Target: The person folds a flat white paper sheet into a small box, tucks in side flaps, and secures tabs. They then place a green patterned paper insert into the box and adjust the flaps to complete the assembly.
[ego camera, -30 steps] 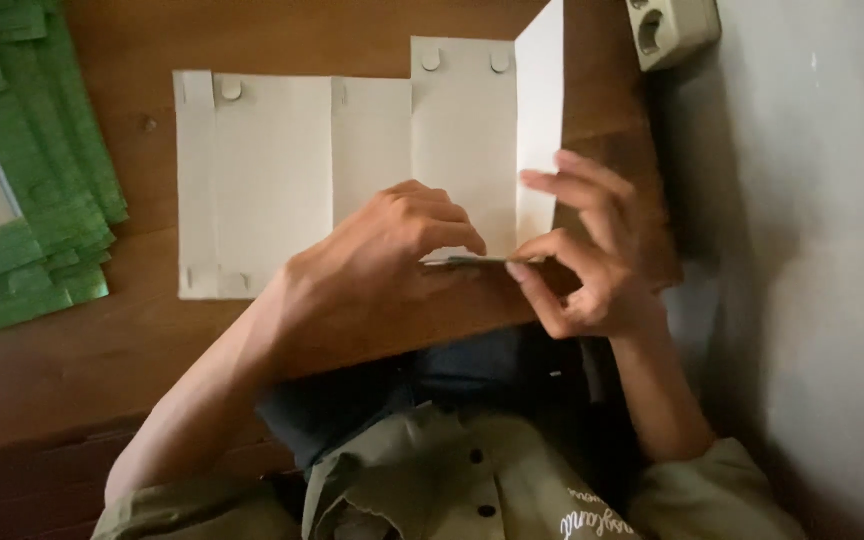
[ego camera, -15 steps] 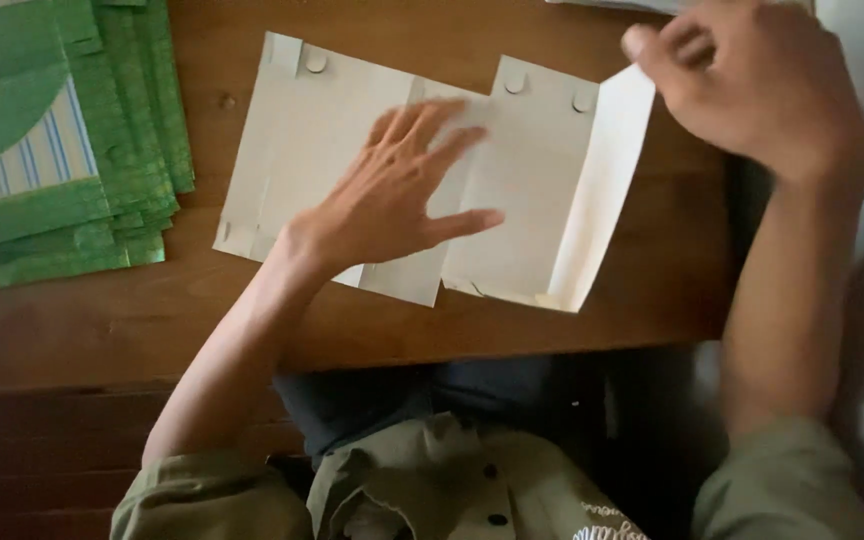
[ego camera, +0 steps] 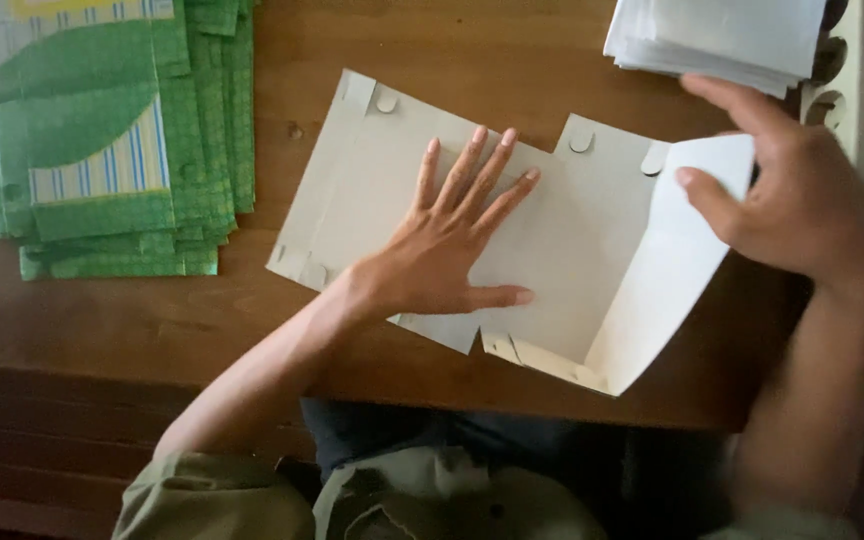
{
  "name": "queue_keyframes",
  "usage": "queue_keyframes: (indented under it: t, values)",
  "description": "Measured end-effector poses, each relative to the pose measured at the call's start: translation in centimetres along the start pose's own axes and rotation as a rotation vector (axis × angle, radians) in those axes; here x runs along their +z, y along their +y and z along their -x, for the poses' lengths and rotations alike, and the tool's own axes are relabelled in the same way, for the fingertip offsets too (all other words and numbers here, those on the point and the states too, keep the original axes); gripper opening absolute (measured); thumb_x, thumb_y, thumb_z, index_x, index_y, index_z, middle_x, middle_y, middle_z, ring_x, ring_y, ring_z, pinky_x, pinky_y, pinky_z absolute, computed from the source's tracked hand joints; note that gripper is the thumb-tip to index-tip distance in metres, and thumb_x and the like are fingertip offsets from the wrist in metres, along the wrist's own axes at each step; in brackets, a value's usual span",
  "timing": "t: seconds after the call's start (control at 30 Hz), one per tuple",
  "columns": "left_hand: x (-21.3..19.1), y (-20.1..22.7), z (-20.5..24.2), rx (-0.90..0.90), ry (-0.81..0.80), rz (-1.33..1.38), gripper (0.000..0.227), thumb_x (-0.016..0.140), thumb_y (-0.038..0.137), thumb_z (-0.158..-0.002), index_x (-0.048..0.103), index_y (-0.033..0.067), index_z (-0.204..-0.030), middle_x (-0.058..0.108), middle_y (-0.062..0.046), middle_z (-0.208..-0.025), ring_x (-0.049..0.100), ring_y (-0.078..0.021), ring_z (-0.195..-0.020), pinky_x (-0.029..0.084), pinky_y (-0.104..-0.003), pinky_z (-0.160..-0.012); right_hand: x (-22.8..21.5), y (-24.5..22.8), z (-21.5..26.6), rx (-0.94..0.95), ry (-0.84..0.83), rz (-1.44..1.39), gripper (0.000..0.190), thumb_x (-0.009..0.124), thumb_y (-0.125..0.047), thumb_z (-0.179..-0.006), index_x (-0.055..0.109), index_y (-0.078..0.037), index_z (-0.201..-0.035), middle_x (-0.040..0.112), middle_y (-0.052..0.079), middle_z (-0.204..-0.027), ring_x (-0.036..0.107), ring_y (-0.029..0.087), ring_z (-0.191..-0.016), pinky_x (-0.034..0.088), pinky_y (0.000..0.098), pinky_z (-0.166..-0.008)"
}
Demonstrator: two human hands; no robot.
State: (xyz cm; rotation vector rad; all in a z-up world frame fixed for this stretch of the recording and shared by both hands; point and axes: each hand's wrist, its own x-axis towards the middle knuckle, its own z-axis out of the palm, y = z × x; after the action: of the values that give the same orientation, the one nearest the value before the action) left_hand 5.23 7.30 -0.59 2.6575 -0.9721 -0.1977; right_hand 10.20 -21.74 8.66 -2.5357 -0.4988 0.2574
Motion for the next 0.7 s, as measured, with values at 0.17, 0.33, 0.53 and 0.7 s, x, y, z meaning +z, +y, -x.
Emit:
queue_keyframes:
  t: [0.17, 0.33, 0.53, 0.7]
  values:
    - [1.3, 0.6, -0.3, -0.017, 0.097, -0.095, 0.096, 0.048, 0.078, -0.103, 0.017, 0.015, -0.169, -0.003, -0.019, -0.171, -0.005, -0.0389, -0.16, -0.001, -0.068, -0.127, 1.0, 3.4, 2.3, 0.129, 0.113, 0.638, 0.075, 0.068, -0.036, -0.091, 0.063, -0.02, -0.163, 0.08, 0.023, -0.106, 0.075, 0.049, -0.088, 0.058, 0.053, -0.071]
    - [2.3, -0.5, -1.0, -0.055, 0.16, -0.075, 0.095, 0.055, 0.074, -0.106, 0.016, 0.0139, -0.169, -0.004, -0.019, -0.172, -0.005, -0.0385, -0.161, 0.002, -0.066, -0.129, 0.0, -1.2, 2.9, 0.039, 0.071, 0.308, 0.063, 0.073, -0.026, -0.087, 0.066, -0.018, -0.149, 0.075, 0.006, -0.107, 0.073, 0.028, -0.097, 0.058, 0.039, -0.071]
    - [-0.5, -4.0, -3.1, -0.108, 0.033, 0.037, 0.101, 0.044, 0.076, -0.103, 0.004, 0.0122, -0.169, -0.025, -0.024, -0.164, -0.024, -0.0429, -0.152, -0.013, -0.067, -0.122, 0.7, -3.8, 1.4, -0.082, -0.108, 0.073, 0.046, 0.066, -0.022, -0.088, 0.067, -0.016, -0.134, 0.079, 0.009, -0.106, 0.049, 0.014, -0.034, 0.043, 0.032, -0.036]
    - [-2.1, -8.5, -4.8, 0.022, -0.064, -0.054, 0.094, 0.038, 0.077, -0.102, 0.006, 0.0213, -0.17, -0.019, -0.023, -0.166, -0.017, -0.0419, -0.154, -0.005, -0.07, -0.122, 3.0, -6.3, 0.8, -0.216, -0.147, -0.024, 0.044, 0.062, -0.022, -0.091, 0.068, -0.006, -0.131, 0.079, 0.009, -0.115, 0.077, 0.019, -0.079, 0.054, 0.0347, -0.072]
